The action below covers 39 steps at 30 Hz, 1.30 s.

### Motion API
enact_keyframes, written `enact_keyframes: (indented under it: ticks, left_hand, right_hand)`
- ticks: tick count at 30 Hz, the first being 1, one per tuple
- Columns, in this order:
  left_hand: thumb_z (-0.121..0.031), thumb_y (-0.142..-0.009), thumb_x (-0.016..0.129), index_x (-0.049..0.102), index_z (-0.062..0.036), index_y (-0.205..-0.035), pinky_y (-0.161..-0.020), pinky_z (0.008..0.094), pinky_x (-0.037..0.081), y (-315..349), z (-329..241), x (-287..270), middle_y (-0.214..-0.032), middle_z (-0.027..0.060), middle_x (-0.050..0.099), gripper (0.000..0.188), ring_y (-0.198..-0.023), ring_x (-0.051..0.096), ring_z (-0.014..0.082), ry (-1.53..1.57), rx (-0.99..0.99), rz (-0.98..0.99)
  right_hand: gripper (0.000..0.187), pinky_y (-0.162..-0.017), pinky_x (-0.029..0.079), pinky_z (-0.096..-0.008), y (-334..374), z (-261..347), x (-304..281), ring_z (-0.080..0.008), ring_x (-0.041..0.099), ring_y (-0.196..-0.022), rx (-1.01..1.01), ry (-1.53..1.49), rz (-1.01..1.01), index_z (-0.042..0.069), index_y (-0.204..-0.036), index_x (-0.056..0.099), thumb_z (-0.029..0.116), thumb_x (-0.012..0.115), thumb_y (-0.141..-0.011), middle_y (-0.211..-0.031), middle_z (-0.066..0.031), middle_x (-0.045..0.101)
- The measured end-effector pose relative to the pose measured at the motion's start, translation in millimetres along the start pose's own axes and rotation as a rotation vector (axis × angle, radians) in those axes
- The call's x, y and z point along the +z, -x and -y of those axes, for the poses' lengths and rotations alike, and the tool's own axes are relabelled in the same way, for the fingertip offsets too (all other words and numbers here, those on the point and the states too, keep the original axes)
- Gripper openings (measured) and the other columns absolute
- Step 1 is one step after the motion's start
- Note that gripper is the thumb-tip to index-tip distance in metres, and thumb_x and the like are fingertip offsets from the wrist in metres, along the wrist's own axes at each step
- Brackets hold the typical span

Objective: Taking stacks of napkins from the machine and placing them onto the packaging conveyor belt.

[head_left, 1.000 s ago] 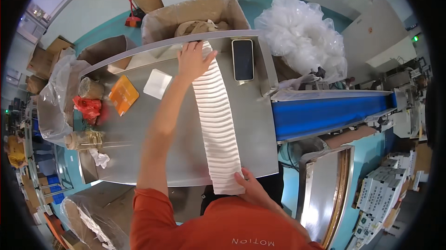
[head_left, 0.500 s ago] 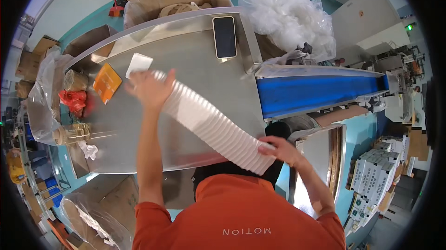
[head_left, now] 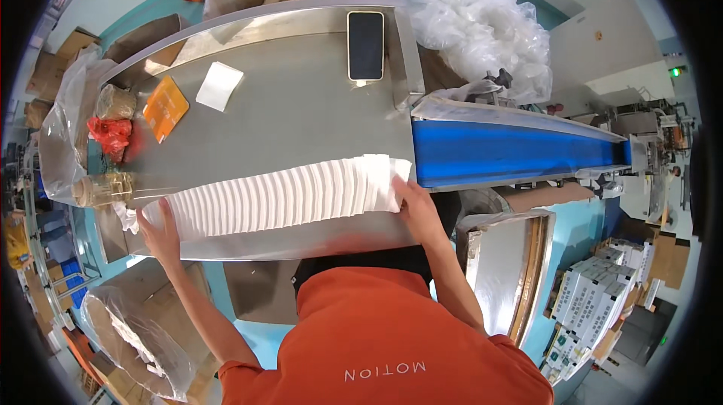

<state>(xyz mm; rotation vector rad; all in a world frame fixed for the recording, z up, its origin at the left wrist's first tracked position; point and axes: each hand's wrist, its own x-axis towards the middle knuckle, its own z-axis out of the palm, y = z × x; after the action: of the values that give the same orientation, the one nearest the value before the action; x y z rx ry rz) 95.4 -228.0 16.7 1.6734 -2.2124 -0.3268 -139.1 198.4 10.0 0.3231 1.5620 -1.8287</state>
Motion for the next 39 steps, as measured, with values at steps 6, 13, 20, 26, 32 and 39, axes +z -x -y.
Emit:
enact_keyframes:
  ticks: [6, 13, 20, 26, 32, 39]
  left_hand:
    - [-0.069, -0.086, 0.052, 0.035, -0.0124, -0.147, -0.108, 0.0509, 0.032, 13, -20, 3, -0.145, 0.0197, 0.043, 0.085, -0.133, 0.04, 0.0398, -0.023, 0.064, 0.039]
    - [-0.073, -0.084, 0.049, 0.036, -0.0192, -0.147, -0.105, 0.0579, 0.031, 22, -23, 7, -0.144, 0.0197, 0.044, 0.084, -0.131, 0.042, 0.0415, -0.089, 0.0, -0.054]
    - [-0.072, -0.085, 0.05, 0.038, -0.0175, -0.146, -0.102, 0.0561, 0.033, 34, -39, 8, -0.136, 0.0212, 0.05, 0.082, -0.127, 0.046, 0.0417, -0.051, 0.015, -0.015]
    - [-0.07, -0.086, 0.051, 0.038, -0.0162, -0.146, -0.102, 0.0558, 0.033, 43, -43, 10, -0.137, 0.0209, 0.05, 0.081, -0.127, 0.046, 0.0409, -0.057, 0.013, -0.031]
    - [-0.069, -0.087, 0.051, 0.038, -0.0156, -0.146, -0.103, 0.0564, 0.033, 47, -49, 10, -0.139, 0.0203, 0.049, 0.08, -0.129, 0.045, 0.0397, -0.056, 0.026, -0.02]
    - [-0.066, -0.088, 0.052, 0.039, -0.0139, -0.145, -0.102, 0.0584, 0.033, 58, -52, 12, -0.14, 0.0206, 0.048, 0.078, -0.129, 0.044, 0.0401, -0.022, 0.092, -0.024]
  right_hand:
    - [0.04, -0.077, 0.05, -0.0258, -10, -2, -32, -0.012, 0.06, -0.086, -0.143, -0.047, -0.201, -0.006, -0.115, 0.054, 0.031, 0.056, -0.099, -0.101, -0.0084, 0.062]
    - [0.043, -0.075, 0.047, -0.0295, -10, 7, 15, -0.0155, 0.057, -0.085, -0.131, 0.066, -0.046, -0.003, -0.114, 0.06, 0.035, 0.06, -0.095, -0.098, -0.008, 0.064]
    - [0.035, -0.074, 0.048, -0.0261, -1, -9, -29, -0.0134, 0.06, -0.083, -0.073, -0.188, -0.188, -0.002, -0.117, 0.058, 0.021, 0.065, -0.092, -0.1, -0.0066, 0.063]
    - [0.051, -0.076, 0.045, -0.0247, 1, 6, 11, -0.0101, 0.054, -0.084, -0.218, 0.32, -0.082, -0.005, -0.118, 0.058, 0.04, 0.061, -0.094, -0.094, -0.0055, 0.062]
    - [0.032, -0.071, 0.05, -0.0258, 4, -15, -30, -0.0139, 0.061, -0.088, 0.012, -0.14, -0.116, -0.003, -0.113, 0.057, 0.023, 0.062, -0.095, -0.097, -0.0063, 0.062]
    - [0.047, -0.066, 0.042, -0.0235, -4, 1, 7, -0.0079, 0.05, -0.076, -0.315, 0.422, -0.105, -0.003, -0.117, 0.059, 0.038, 0.061, -0.094, -0.09, -0.0046, 0.063]
